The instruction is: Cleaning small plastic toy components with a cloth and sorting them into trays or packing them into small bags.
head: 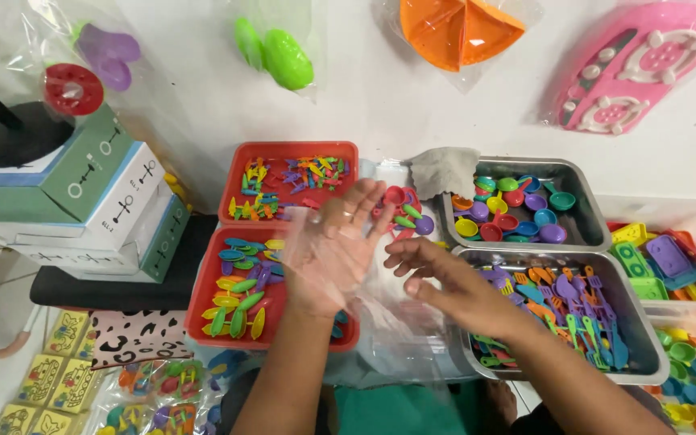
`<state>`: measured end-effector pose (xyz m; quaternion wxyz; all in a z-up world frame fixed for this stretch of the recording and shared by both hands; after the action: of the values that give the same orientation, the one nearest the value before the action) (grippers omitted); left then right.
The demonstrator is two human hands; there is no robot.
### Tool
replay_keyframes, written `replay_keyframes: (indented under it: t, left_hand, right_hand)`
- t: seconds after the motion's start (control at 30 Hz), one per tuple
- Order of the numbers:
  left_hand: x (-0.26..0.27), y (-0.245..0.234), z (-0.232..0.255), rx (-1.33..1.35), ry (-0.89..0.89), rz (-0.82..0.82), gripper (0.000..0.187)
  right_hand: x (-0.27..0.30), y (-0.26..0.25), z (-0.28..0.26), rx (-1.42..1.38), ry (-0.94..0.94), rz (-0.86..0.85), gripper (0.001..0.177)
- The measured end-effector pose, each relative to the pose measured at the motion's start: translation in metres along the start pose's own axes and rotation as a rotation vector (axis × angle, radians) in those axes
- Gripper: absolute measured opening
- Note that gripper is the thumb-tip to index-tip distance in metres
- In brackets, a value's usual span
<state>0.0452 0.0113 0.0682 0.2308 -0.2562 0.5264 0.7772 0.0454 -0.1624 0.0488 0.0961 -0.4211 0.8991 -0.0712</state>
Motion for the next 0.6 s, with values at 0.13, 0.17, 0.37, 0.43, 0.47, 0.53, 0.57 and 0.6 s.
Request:
replay_keyframes:
  t: [0.13,0.17,0.37,0.43,0.47,0.53,0.57,0.6]
  left_hand:
    - [-0.003,0.010,-0.025,-0.214,-0.107,-0.037,0.040]
    - [-0.005,0.011,-0.029,-0.323,-0.141,-0.061,0.039]
    - [0.004,-0.008,-0.045,-0.336,-0.337,0.370,0.117]
    - [0.009,-0.007,-0.048,-0.290,-0.344,0.370,0.120]
    - [0.012,-0.007,-0.049,-0.245,-0.345,0.376,0.123]
    - [0.010,-0.005,-0.049,-0.467,-0.345,0.364,0.085]
    - [0.011,-0.003,-0.047,-0.690,-0.334,0.362,0.058]
    - [0.008,-0.004,-0.049,-0.689,-0.337,0.362,0.058]
  right_hand:
    - [0.006,0.019,0.014,-0.012,0.004,0.046,0.065]
    - [0.005,0.021,0.023,-0.108,0.036,0.055,0.063]
    - [0.030,-0.026,0.063,-0.209,0.134,0.446,0.009]
    - [0.034,-0.036,0.060,-0.218,0.155,0.493,0.010]
    - [0.037,-0.041,0.060,-0.227,0.178,0.533,0.012]
    - [0.039,-0.041,0.059,-0.225,0.189,0.519,0.015]
    - [0.041,-0.040,0.060,-0.225,0.209,0.492,0.019]
    - [0.042,-0.042,0.055,-0.226,0.210,0.494,0.019]
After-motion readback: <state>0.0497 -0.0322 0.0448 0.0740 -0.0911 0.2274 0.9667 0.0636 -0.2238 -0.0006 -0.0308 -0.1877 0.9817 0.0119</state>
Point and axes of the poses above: each hand's wrist, its own x-axis away from the middle knuckle, its own y-axis out of the palm, z = x × y, the point moved 5 cm from there along -x, towards the middle knuckle, and after that the axes turned 7 degrees about -z, right-handed, at the moved point
